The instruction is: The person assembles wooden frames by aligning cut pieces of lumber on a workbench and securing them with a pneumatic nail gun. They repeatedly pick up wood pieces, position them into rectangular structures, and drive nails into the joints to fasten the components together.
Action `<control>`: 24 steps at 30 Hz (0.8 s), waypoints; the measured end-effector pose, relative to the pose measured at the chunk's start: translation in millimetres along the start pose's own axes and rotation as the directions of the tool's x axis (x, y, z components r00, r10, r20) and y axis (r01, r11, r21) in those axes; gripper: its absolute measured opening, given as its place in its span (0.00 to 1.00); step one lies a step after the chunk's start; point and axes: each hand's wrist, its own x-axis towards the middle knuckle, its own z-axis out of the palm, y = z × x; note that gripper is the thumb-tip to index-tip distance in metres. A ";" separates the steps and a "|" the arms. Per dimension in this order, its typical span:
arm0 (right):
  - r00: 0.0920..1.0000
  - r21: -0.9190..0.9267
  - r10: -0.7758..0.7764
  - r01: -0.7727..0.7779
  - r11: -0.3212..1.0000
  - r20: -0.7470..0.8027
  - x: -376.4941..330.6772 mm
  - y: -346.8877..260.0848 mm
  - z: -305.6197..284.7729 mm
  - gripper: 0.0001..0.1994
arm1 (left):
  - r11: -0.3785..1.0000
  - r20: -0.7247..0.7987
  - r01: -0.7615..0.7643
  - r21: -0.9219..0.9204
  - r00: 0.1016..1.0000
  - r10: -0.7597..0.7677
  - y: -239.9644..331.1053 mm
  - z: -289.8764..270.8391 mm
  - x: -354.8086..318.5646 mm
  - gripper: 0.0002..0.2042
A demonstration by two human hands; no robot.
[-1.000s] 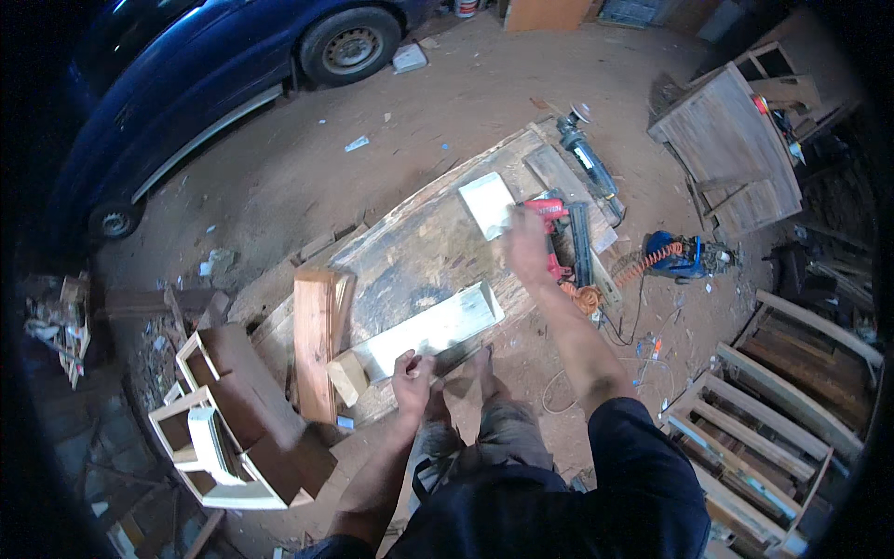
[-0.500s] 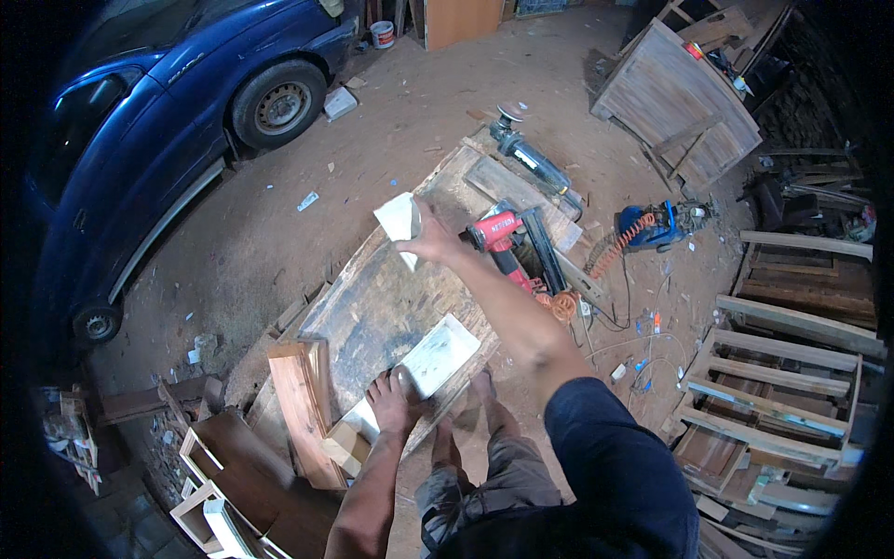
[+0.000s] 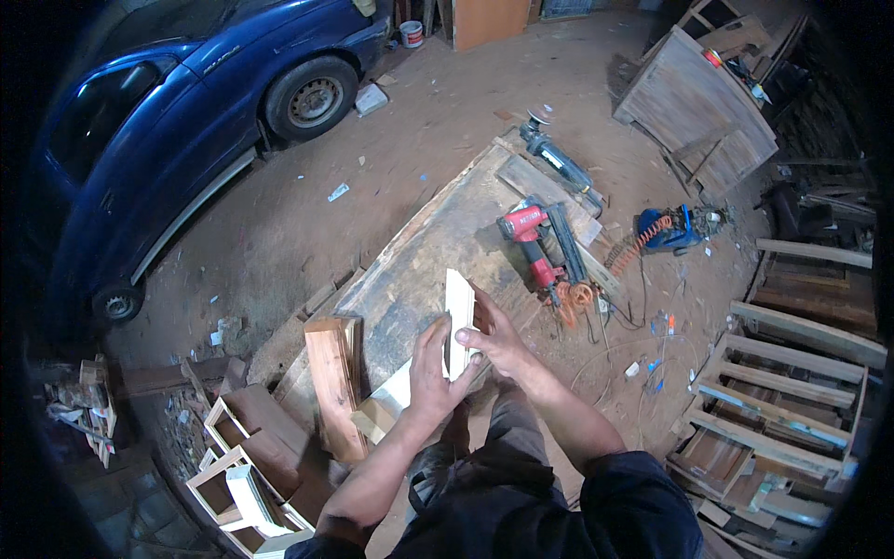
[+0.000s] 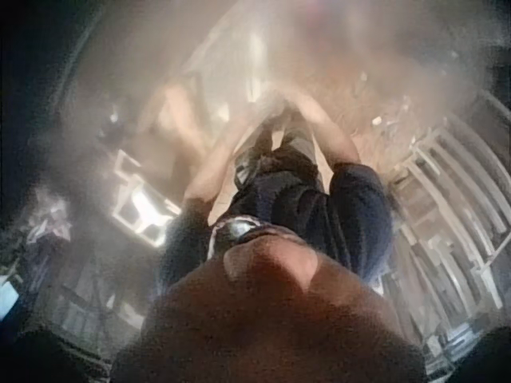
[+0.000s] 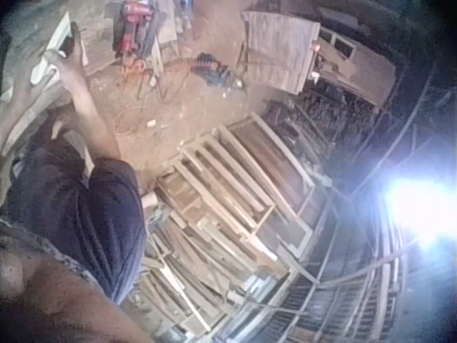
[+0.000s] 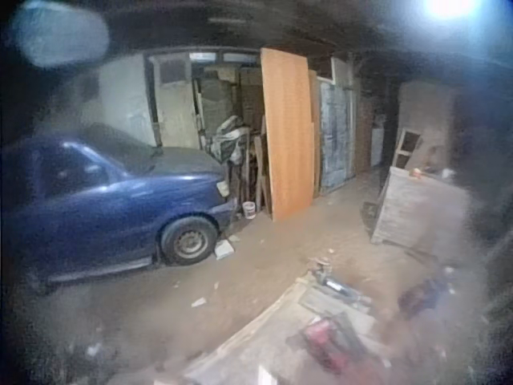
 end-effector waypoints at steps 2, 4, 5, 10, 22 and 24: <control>0.997 0.075 -0.030 0.036 0.997 -0.074 -10.0 4.9 -1.4 0.53 | 0.989 0.009 0.044 -0.142 0.999 -0.043 5.9 0.1 0.3 0.36; 0.989 0.195 0.016 0.014 0.981 -0.150 -24.2 13.3 -4.0 0.50 | 0.898 0.049 0.187 -0.399 0.982 -0.183 13.6 -4.0 -8.7 0.31; 0.980 0.271 0.065 -0.012 0.962 -0.187 -33.8 13.0 -10.5 0.47 | 0.813 0.107 0.281 -0.510 0.959 -0.264 16.5 -4.6 -11.3 0.29; 0.933 0.243 0.189 -0.115 0.963 -0.307 -86.6 55.2 -40.6 0.31 | 0.077 0.440 0.578 -0.813 0.695 -0.568 13.6 14.8 -25.6 0.26; 0.948 0.173 0.158 -0.112 0.979 -0.278 -82.7 29.8 -38.2 0.30 | -0.481 0.722 0.542 -0.689 0.465 -0.512 -15.2 40.2 -20.7 0.25; 0.950 0.156 0.120 -0.077 0.985 -0.289 -78.5 33.4 -38.0 0.30 | -0.492 0.722 0.531 -0.690 0.463 -0.514 -15.4 42.3 -16.8 0.24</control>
